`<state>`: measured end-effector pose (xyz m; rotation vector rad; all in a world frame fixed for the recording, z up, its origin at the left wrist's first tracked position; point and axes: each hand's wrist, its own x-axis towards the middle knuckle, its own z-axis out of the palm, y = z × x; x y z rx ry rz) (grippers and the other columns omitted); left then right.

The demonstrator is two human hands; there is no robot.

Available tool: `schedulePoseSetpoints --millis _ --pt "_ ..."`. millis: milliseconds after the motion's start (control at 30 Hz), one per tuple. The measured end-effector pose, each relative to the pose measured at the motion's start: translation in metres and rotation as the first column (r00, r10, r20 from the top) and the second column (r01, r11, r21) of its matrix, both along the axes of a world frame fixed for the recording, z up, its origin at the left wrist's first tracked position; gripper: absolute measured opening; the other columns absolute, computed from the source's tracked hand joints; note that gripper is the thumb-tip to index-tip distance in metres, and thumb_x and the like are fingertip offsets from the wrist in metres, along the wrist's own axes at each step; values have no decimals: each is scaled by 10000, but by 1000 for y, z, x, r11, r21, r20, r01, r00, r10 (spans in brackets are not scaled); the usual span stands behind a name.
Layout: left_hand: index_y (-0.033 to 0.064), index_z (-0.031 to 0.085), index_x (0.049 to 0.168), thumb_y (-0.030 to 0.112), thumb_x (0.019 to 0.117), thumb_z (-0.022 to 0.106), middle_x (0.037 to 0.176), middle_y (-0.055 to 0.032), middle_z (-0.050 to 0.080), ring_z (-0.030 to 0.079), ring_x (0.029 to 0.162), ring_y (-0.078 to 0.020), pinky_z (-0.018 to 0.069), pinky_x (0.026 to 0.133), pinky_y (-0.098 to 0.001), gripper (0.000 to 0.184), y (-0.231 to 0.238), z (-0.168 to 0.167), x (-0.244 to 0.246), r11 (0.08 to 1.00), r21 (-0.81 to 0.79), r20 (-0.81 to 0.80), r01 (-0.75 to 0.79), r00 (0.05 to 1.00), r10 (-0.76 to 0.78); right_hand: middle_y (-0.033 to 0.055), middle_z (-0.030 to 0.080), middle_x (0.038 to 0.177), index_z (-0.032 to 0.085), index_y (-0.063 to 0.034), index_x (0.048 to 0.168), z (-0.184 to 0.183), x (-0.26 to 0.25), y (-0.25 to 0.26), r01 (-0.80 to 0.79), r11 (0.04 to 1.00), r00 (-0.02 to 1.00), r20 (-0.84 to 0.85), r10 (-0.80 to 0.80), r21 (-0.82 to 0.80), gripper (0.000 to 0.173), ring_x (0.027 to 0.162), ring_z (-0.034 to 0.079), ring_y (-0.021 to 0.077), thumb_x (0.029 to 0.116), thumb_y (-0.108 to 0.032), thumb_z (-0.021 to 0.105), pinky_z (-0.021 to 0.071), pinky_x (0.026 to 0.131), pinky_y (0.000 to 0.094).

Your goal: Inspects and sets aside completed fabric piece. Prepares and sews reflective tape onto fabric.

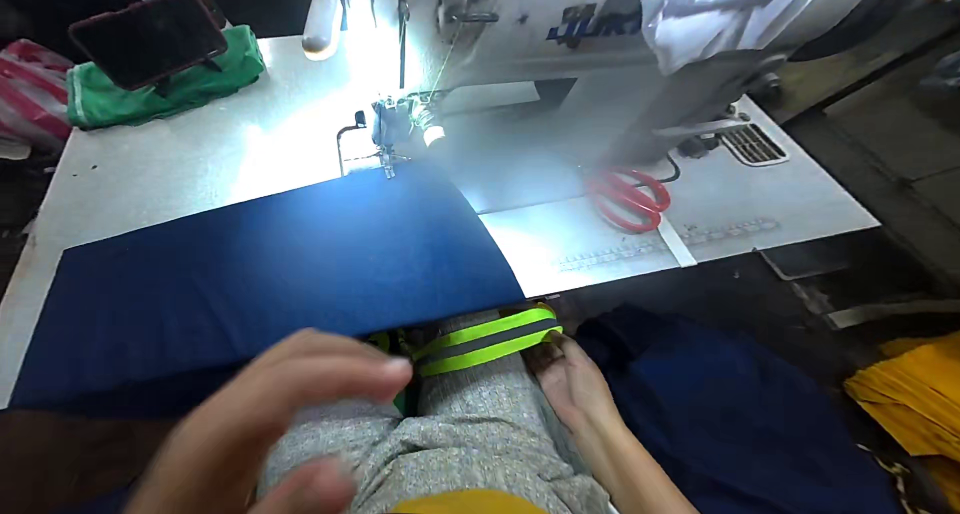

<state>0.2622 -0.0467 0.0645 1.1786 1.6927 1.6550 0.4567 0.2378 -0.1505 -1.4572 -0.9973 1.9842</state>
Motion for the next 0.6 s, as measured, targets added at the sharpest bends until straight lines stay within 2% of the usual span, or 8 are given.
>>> schedulePoseSetpoints --millis 67,133,200,267,300,433,500,600 --pt "105 655 1348 410 1091 420 1292 -51 675 637 1206 -166 543 1039 -407 462 19 -48 8 976 -209 -31 63 997 -71 57 714 928 544 -38 1130 59 -10 -24 -210 957 952 -179 247 202 132 817 724 149 1041 -77 455 629 778 350" --pt "126 663 1341 493 1075 420 1305 -2 667 606 1220 -84 505 1052 -360 515 39 -80 30 936 -297 169 191 975 -145 -25 725 929 634 -102 1068 108 -13 -51 -507 667 764 -74 641 545 77 817 703 49 994 -93 616 614 756 252" --pt "79 654 1247 451 1066 482 1131 51 701 644 1035 -3 541 922 -249 448 55 -87 42 959 -96 516 267 837 -181 58 719 878 647 -12 1048 141 -20 -71 -643 246 527 186 829 725 92 778 702 78 994 -84 632 607 726 263" --pt "2 630 1282 258 1090 473 1152 -99 744 713 1068 -174 573 972 -361 357 63 -72 34 982 160 727 96 662 -183 125 718 825 651 1 1026 147 -25 -81 -660 -38 397 392 830 750 124 741 718 183 1011 -114 608 604 681 367" --pt "1 639 1275 211 1092 459 1116 -144 749 729 1052 -236 581 983 -410 332 63 -59 23 973 227 768 -37 621 -155 120 717 814 654 -15 1032 141 -27 -82 -660 -100 381 446 810 745 136 728 716 202 1024 -138 598 598 655 393" --pt "134 671 1243 240 1096 433 1071 -79 758 752 961 -173 635 853 -347 299 40 -17 -20 894 214 675 -394 721 156 31 731 869 661 -78 1085 119 -36 -68 -664 -60 459 470 754 745 133 755 709 95 1029 -182 599 613 687 302" --pt "131 661 1233 220 1103 418 1093 -93 760 760 974 -187 641 848 -353 290 31 -7 -26 875 231 657 -425 731 182 7 723 902 655 -93 1084 117 -42 -62 -654 -5 487 426 762 756 125 797 698 51 1030 -188 595 608 738 250" --pt "114 670 1223 228 1092 454 1099 -105 754 754 999 -204 629 890 -373 277 29 -5 -22 883 268 616 -386 773 151 -4 719 930 657 -114 1080 116 -49 -60 -683 -23 443 439 782 730 126 837 695 56 1037 -204 580 600 774 260"
